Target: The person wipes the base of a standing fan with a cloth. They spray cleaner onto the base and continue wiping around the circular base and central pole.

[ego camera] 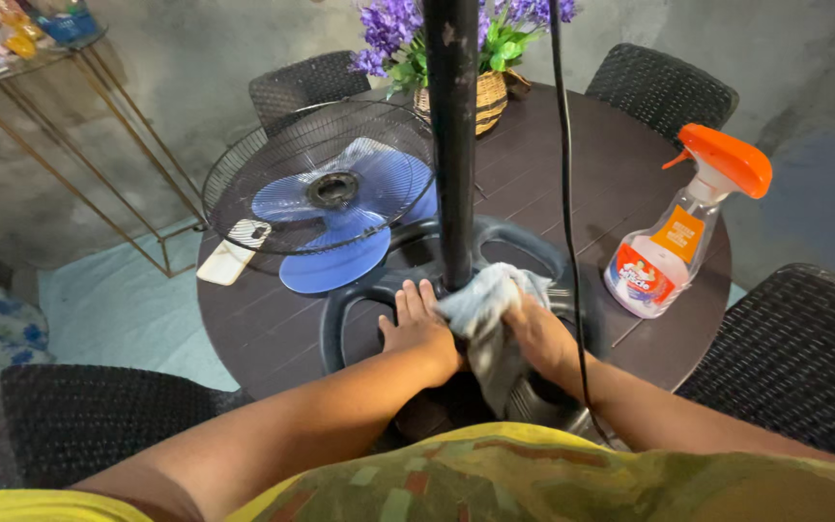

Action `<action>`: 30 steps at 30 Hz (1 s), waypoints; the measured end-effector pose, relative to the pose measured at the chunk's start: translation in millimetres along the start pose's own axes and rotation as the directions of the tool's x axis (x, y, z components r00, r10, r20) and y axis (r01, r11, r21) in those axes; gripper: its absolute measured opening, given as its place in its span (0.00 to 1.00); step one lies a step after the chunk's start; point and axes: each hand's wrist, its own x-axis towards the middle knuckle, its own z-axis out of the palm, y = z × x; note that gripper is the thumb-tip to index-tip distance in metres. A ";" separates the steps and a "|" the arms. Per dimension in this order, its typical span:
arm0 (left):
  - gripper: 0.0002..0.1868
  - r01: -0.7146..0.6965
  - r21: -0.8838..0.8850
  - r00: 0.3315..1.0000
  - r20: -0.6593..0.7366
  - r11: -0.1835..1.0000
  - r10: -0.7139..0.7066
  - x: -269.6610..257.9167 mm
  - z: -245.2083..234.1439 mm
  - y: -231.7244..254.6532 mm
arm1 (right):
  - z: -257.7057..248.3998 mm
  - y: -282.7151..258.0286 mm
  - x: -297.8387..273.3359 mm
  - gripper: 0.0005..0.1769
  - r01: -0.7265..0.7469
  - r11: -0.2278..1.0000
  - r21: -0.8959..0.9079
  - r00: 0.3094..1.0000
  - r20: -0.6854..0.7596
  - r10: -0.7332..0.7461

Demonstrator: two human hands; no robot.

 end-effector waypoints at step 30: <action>0.80 0.013 -0.054 0.995 0.095 0.998 -0.008 -36.4 -48.4 12.1 | -45.7 -73.8 -32.0 0.25 -0.493 0.671 -0.555 0.870 -0.309 0.384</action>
